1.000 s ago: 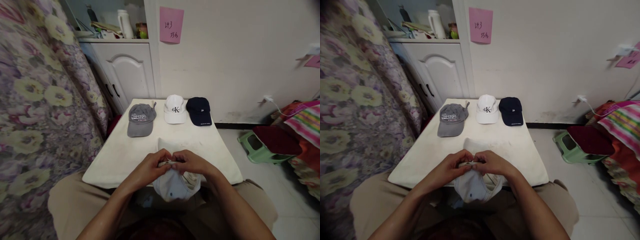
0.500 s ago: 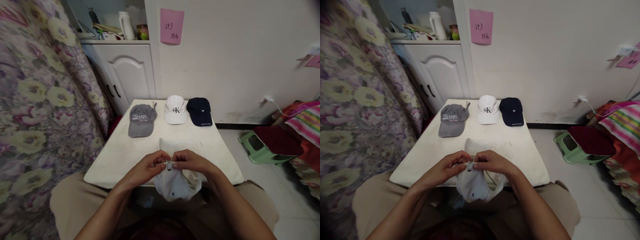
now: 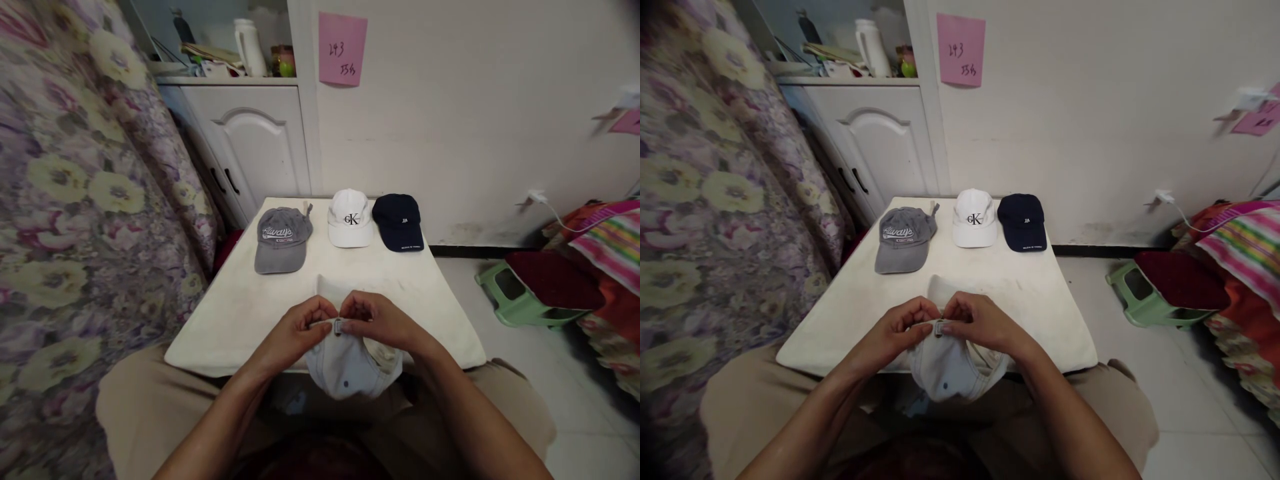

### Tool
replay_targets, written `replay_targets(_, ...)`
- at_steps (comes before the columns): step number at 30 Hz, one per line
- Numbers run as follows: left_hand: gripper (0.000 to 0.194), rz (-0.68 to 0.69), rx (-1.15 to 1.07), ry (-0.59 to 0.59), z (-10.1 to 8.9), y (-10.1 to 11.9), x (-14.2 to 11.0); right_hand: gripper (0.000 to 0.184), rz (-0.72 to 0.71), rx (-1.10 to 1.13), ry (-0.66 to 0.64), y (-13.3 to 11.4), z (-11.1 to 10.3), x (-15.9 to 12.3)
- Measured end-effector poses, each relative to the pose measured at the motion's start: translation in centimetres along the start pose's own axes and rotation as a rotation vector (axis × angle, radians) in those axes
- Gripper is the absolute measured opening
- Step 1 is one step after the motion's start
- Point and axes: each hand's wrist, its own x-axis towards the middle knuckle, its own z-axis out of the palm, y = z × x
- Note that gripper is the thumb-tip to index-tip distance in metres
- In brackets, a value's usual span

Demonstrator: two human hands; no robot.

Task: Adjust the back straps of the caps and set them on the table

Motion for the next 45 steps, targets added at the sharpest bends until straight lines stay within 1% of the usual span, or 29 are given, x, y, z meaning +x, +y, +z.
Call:
replay_targets(3, 0.023, 0.011, -0.048, 0.039, -0.2, -0.1, 0.0, 0.018, -0.055, -0.012, 0.054, -0.5, 0.4, -0.2)
replay_targets(8, 0.025, 0.02, -0.073, 0.046, -0.3, -0.1, 0.0, 0.018, -0.041, -0.004, 0.071, -0.5, 0.7, -0.2)
replay_targets(14, 0.027, 0.045, -0.079, -0.027, -0.2, -0.2, 0.0, 0.014, -0.048, -0.012, 0.011, -0.5, 0.2, -0.4)
replay_targets(17, 0.027, 0.059, -0.094, -0.032, 0.0, -0.3, 0.1, 0.013, -0.05, -0.062, -0.008, -0.6, 0.1, -0.4)
replay_targets(22, 0.027, 0.043, -0.101, -0.005, 0.4, -0.2, 0.3, 0.013, -0.081, -0.223, 0.074, -0.5, 0.4, -0.2)
replay_targets(27, 0.025, 0.042, -0.075, 0.023, 0.6, -0.2, 0.4, 0.01, -0.079, -0.283, 0.14, -0.6, 0.9, -0.2)
replay_targets(31, 0.025, 0.051, -0.053, 0.039, 0.7, -0.3, 0.4, 0.014, -0.084, -0.361, 0.206, -1.1, 1.2, -0.3)
replay_targets(39, 0.02, 0.061, 0.02, 0.071, 1.0, 0.2, 0.4, 0.018, -0.072, -0.461, 0.242, -1.8, 1.7, -0.6)
replay_targets(45, 0.017, 0.066, 0.071, 0.083, 1.1, 0.0, 0.6, 0.014, -0.056, -0.502, 0.218, -1.9, 1.7, -0.7)
